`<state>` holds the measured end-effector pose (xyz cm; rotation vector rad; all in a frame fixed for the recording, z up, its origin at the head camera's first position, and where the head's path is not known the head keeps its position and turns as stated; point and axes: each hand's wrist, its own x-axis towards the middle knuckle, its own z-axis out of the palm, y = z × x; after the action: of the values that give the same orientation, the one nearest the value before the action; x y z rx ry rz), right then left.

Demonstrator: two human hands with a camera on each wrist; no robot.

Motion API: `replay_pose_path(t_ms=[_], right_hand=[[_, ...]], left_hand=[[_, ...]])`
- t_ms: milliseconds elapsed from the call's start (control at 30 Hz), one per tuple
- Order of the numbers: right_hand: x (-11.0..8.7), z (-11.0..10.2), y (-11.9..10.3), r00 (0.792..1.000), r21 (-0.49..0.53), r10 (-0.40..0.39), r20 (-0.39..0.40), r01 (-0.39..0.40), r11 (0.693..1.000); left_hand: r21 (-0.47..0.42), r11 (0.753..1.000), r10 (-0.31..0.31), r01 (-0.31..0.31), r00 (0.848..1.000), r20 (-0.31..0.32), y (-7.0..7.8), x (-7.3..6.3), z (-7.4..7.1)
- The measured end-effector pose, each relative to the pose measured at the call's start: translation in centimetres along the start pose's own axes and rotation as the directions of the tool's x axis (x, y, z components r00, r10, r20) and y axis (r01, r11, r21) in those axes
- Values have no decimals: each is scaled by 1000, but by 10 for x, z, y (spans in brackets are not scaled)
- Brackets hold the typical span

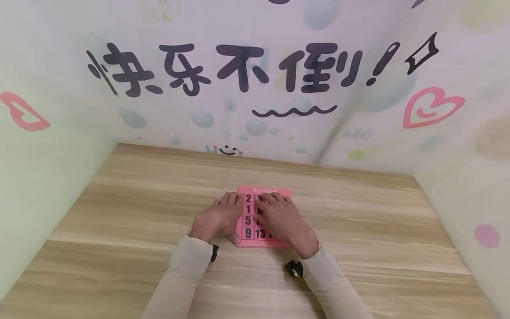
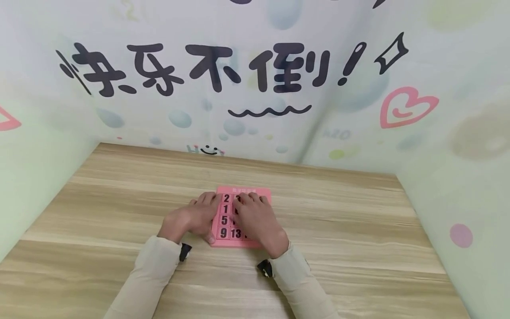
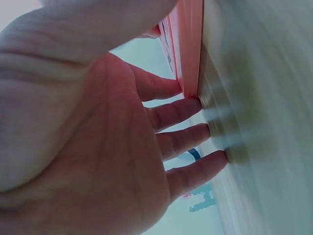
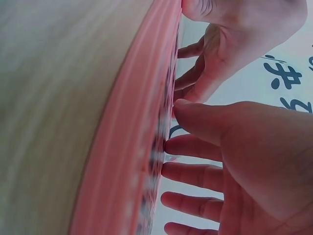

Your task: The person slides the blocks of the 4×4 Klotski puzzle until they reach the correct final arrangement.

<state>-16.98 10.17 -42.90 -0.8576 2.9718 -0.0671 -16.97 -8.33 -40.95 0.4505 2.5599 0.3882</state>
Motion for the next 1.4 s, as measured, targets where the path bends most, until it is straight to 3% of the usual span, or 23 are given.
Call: replay_pose_path(t_ms=[1400], right_hand=[[-2,-4,3,997,-3,46,57,-46,999]], left_hand=[[14,1000,0,0,1000,4,0,-1,0]])
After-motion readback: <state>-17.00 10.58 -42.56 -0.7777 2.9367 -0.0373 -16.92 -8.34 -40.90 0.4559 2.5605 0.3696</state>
